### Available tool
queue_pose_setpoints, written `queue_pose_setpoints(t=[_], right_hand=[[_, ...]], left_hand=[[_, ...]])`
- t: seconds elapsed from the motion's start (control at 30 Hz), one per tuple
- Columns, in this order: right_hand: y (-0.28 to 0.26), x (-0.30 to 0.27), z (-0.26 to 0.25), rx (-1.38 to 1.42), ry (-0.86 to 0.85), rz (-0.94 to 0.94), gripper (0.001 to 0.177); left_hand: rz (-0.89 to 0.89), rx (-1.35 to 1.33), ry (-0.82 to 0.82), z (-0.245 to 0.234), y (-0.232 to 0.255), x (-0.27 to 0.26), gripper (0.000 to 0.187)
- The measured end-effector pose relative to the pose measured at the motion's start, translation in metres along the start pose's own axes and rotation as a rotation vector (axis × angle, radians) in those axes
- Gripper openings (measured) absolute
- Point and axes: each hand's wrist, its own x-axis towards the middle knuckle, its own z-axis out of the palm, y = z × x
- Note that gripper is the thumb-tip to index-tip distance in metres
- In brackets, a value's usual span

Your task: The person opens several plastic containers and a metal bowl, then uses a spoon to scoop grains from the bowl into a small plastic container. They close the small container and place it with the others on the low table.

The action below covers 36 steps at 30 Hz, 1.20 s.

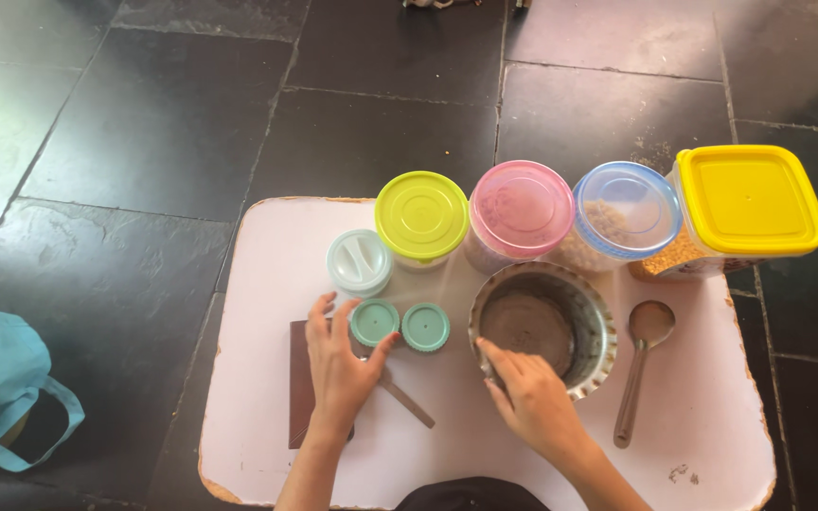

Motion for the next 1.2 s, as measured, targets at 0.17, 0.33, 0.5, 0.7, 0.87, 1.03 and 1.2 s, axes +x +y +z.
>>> queue_pose_setpoints(t=[0.17,0.33,0.5,0.7,0.87,1.03,1.2], right_hand=[[-0.013,-0.009,-0.008,-0.017,-0.024,0.040,0.058],[-0.014,-0.021,-0.016,0.003,-0.046,0.041,0.057],[-0.014,-0.024,-0.022,0.026,-0.067,0.044,0.056],[-0.016,-0.025,-0.028,0.051,0.029,-0.013,0.039],[-0.014,-0.022,-0.029,0.076,0.133,0.046,0.033],[-0.017,-0.009,-0.041,0.077,0.187,0.016,0.030],[-0.041,0.020,-0.064,0.133,0.243,-0.103,0.045]], left_hand=[[0.008,0.016,-0.080,0.009,0.010,-0.018,0.062],[-0.002,-0.113,-0.135,0.015,0.005,-0.028,0.060],[0.074,-0.038,0.181,0.013,-0.004,-0.003,0.064],[0.089,-0.034,0.059,0.020,-0.021,0.052,0.079],[0.075,-0.209,0.194,0.033,-0.031,0.061,0.070],[0.102,-0.170,0.372,0.028,-0.033,0.039,0.071],[0.240,-0.172,0.504,0.036,-0.017,0.000,0.120]])
